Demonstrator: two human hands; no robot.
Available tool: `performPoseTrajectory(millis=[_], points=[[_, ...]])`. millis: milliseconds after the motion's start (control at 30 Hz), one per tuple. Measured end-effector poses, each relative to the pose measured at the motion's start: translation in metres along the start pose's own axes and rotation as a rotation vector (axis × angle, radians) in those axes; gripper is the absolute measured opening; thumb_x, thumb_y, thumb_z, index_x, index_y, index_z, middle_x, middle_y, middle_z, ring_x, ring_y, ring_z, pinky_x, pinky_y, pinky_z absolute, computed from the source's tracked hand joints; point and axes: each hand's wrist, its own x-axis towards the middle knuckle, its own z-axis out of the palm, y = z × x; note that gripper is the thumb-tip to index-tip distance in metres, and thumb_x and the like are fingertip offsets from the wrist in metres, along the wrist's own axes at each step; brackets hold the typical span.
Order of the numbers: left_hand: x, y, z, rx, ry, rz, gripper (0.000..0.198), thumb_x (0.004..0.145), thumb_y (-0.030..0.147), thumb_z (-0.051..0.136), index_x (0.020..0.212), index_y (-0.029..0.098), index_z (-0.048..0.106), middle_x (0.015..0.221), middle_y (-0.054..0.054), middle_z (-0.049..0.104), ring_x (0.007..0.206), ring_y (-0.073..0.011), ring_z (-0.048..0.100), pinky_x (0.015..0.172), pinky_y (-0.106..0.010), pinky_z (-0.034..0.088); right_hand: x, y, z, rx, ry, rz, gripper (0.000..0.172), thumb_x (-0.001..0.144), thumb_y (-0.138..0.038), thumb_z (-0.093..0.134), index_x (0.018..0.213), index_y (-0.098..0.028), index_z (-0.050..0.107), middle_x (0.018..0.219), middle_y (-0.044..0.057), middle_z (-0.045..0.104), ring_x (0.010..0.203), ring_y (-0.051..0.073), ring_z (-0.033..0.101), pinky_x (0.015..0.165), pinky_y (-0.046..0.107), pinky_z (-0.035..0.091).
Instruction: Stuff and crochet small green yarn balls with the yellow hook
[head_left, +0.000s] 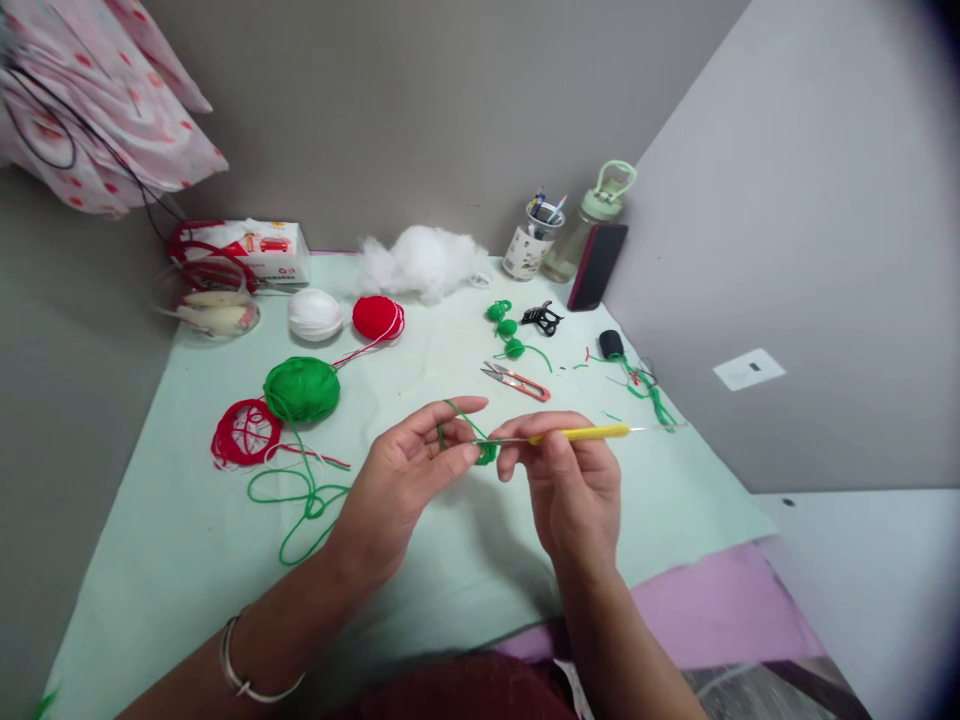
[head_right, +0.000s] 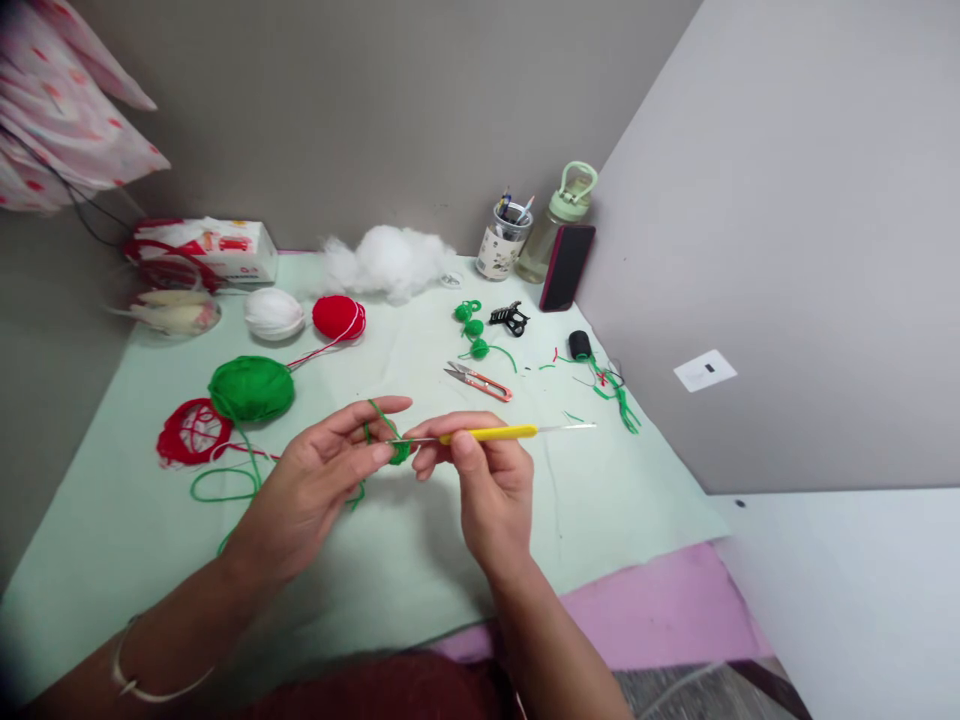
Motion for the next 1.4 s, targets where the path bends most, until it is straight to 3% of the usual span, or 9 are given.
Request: performPoseTrajectory(millis=[167, 433, 667, 767, 900, 1033, 1133, 1233, 1400], points=[[-0.001, 0.001, -0.001, 0.030, 0.000, 0.003, 0.032, 0.085, 0.028, 0.083, 0.118, 0.027, 0.082, 0.089, 0.000, 0.064, 0.083, -0.0152, 0.056, 0.079, -0.028, 0.045, -0.005, -0.006, -0.001, -0.061, -0.030, -0.061, 0.023, 0.110, -0.026, 0.052, 0.108, -0.025, 0.075, 0.099, 0.005, 0.082, 0.070, 0.016, 0.076, 0.064, 0.032, 0.065], [-0.001, 0.000, 0.002, 0.128, 0.053, 0.087, 0.031, 0.084, 0.027, 0.085, 0.115, 0.028, 0.082, 0.085, 0.001, 0.065, 0.087, -0.0167, 0.059, 0.086, -0.030, 0.046, -0.014, -0.004, -0.004, -0.544, -0.116, -0.510, 0.027, 0.106, -0.017, 0.054, 0.125, -0.026, 0.071, 0.102, 0.009, 0.082, 0.095, 0.024, 0.080, 0.072, 0.038, 0.067], [-0.003, -0.006, 0.000, 0.229, 0.091, 0.183, 0.026, 0.088, 0.024, 0.082, 0.112, 0.032, 0.083, 0.092, 0.001, 0.068, 0.097, -0.0172, 0.061, 0.095, -0.031, 0.044, -0.008, -0.004, -0.002, -0.645, -0.106, -0.670, 0.025, 0.108, -0.017, 0.048, 0.124, -0.022, 0.067, 0.088, 0.007, 0.080, 0.084, 0.022, 0.082, 0.063, 0.034, 0.067], [-0.004, -0.009, 0.002, 0.218, 0.111, 0.201, 0.022, 0.086, 0.024, 0.085, 0.107, 0.030, 0.083, 0.096, 0.001, 0.070, 0.104, -0.0172, 0.061, 0.101, -0.030, 0.042, -0.012, -0.002, -0.004, -0.779, -0.126, -0.693, 0.025, 0.106, -0.014, 0.053, 0.125, -0.021, 0.068, 0.099, 0.010, 0.082, 0.088, 0.020, 0.081, 0.069, 0.032, 0.068], [-0.003, -0.008, 0.004, -0.037, 0.004, 0.008, 0.047, 0.083, 0.031, 0.089, 0.127, 0.029, 0.076, 0.088, 0.002, 0.070, 0.090, -0.0146, 0.062, 0.091, -0.029, 0.047, -0.019, 0.004, -0.007, -1.004, -0.118, -0.754, 0.040, 0.098, -0.006, 0.065, 0.131, -0.027, 0.073, 0.115, 0.008, 0.079, 0.098, 0.022, 0.079, 0.075, 0.032, 0.068], [0.001, -0.003, 0.003, -0.259, -0.098, -0.202, 0.052, 0.082, 0.032, 0.088, 0.130, 0.019, 0.074, 0.088, -0.002, 0.072, 0.089, -0.0162, 0.065, 0.089, -0.031, 0.049, -0.015, 0.003, -0.005, -0.727, -0.034, -0.588, 0.033, 0.101, -0.012, 0.062, 0.125, -0.029, 0.077, 0.105, 0.007, 0.079, 0.089, 0.021, 0.077, 0.072, 0.036, 0.066], [0.001, -0.002, 0.002, -0.210, -0.040, -0.122, 0.045, 0.083, 0.028, 0.086, 0.127, 0.020, 0.076, 0.083, 0.000, 0.069, 0.088, -0.0150, 0.064, 0.090, -0.030, 0.049, -0.009, 0.000, -0.002, -0.334, 0.079, -0.319, 0.021, 0.105, -0.021, 0.059, 0.109, -0.025, 0.079, 0.090, 0.005, 0.076, 0.071, 0.018, 0.071, 0.064, 0.035, 0.062], [0.000, -0.002, 0.002, -0.092, 0.002, -0.039, 0.044, 0.084, 0.027, 0.086, 0.128, 0.025, 0.076, 0.083, 0.002, 0.066, 0.084, -0.0131, 0.060, 0.084, -0.027, 0.047, -0.005, 0.000, 0.001, -0.088, 0.054, -0.095, 0.017, 0.105, -0.029, 0.063, 0.101, -0.024, 0.079, 0.089, 0.004, 0.074, 0.065, 0.015, 0.068, 0.061, 0.033, 0.060], [0.000, 0.001, -0.001, -0.009, 0.043, 0.015, 0.037, 0.085, 0.026, 0.085, 0.121, 0.029, 0.080, 0.086, 0.002, 0.066, 0.080, -0.0115, 0.055, 0.075, -0.024, 0.043, -0.006, -0.001, -0.002, -0.079, 0.080, -0.069, 0.016, 0.104, -0.026, 0.065, 0.102, -0.025, 0.082, 0.092, 0.003, 0.074, 0.069, 0.014, 0.069, 0.066, 0.032, 0.059]])
